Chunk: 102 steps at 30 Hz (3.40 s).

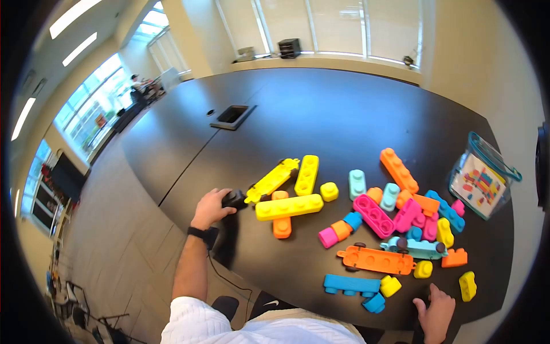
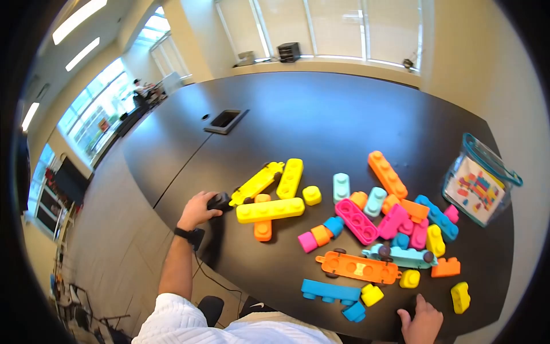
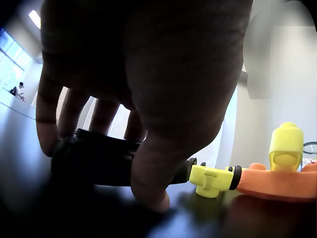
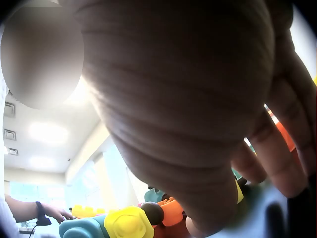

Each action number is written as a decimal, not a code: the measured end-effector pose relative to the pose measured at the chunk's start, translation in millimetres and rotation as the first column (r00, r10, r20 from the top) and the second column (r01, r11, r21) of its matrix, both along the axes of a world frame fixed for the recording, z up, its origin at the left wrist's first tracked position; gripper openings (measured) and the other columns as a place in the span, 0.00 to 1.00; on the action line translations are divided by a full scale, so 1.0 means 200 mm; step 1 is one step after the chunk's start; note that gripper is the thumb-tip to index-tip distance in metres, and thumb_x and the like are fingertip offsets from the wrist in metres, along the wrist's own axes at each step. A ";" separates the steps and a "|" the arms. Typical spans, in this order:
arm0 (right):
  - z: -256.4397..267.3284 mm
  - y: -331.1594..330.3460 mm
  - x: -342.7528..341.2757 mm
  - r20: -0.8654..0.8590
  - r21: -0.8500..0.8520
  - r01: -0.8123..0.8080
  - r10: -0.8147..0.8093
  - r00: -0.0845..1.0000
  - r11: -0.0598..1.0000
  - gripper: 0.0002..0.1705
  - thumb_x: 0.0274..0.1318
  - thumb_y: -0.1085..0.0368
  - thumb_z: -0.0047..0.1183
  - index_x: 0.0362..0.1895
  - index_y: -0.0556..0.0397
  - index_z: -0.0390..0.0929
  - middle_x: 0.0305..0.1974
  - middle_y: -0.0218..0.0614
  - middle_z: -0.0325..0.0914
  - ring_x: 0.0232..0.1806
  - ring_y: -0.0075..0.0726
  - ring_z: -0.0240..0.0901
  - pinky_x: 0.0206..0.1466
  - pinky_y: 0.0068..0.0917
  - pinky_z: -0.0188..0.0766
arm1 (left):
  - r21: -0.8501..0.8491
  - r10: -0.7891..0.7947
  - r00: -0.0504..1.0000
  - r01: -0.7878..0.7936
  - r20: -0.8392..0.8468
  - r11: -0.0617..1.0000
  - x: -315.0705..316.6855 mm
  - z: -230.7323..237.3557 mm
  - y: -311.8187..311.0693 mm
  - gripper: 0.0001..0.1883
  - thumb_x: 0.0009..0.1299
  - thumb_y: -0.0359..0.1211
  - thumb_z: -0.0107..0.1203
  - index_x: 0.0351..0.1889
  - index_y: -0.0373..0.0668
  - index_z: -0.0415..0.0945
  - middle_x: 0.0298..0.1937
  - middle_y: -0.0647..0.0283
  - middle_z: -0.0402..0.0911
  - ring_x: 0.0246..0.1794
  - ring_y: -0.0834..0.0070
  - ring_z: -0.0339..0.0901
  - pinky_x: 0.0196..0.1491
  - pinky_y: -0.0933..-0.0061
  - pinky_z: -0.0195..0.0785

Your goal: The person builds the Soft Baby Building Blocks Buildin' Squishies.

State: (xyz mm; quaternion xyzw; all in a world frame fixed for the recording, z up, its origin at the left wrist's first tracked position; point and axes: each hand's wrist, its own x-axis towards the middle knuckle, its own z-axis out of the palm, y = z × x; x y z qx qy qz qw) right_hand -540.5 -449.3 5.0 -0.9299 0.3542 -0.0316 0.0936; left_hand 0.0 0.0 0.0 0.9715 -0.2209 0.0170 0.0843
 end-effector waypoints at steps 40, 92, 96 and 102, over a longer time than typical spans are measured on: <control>0.01 0.04 -0.03 0.188 0.050 0.005 -0.014 0.982 0.999 0.34 0.51 0.54 0.82 0.56 0.64 0.88 0.43 0.54 0.89 0.45 0.66 0.87 0.51 0.55 0.81 | -0.486 -0.116 0.920 0.302 0.374 0.820 -0.25 0.19 -0.30 0.10 0.76 0.16 0.62 0.52 0.34 0.84 0.45 0.51 0.87 0.40 0.56 0.88 0.45 0.61 0.80; 0.08 0.42 0.45 0.053 0.088 -0.368 0.365 0.930 0.926 0.41 0.61 0.40 0.76 0.75 0.37 0.82 0.46 0.43 0.78 0.45 0.50 0.85 0.45 0.45 0.81 | -0.398 -0.717 0.679 0.622 -0.156 0.675 -1.18 0.07 -0.73 0.27 0.69 0.28 0.76 0.68 0.43 0.84 0.45 0.51 0.87 0.40 0.48 0.87 0.46 0.53 0.80; 0.07 0.41 0.48 0.039 0.103 -0.328 0.325 0.945 0.939 0.43 0.61 0.40 0.76 0.77 0.36 0.81 0.49 0.44 0.78 0.47 0.49 0.85 0.47 0.45 0.82 | -0.364 -0.704 0.687 0.619 -0.178 0.696 -1.13 0.14 -0.75 0.24 0.71 0.28 0.73 0.66 0.41 0.85 0.51 0.52 0.89 0.47 0.47 0.87 0.51 0.52 0.82; 0.06 0.39 0.43 0.078 0.121 -0.368 0.361 0.929 0.922 0.47 0.59 0.44 0.79 0.81 0.37 0.78 0.54 0.46 0.78 0.56 0.52 0.82 0.54 0.46 0.83 | -0.378 -0.650 0.760 0.598 -0.014 0.707 -1.00 0.19 -0.80 0.22 0.74 0.27 0.70 0.66 0.40 0.84 0.63 0.48 0.87 0.59 0.42 0.86 0.61 0.51 0.81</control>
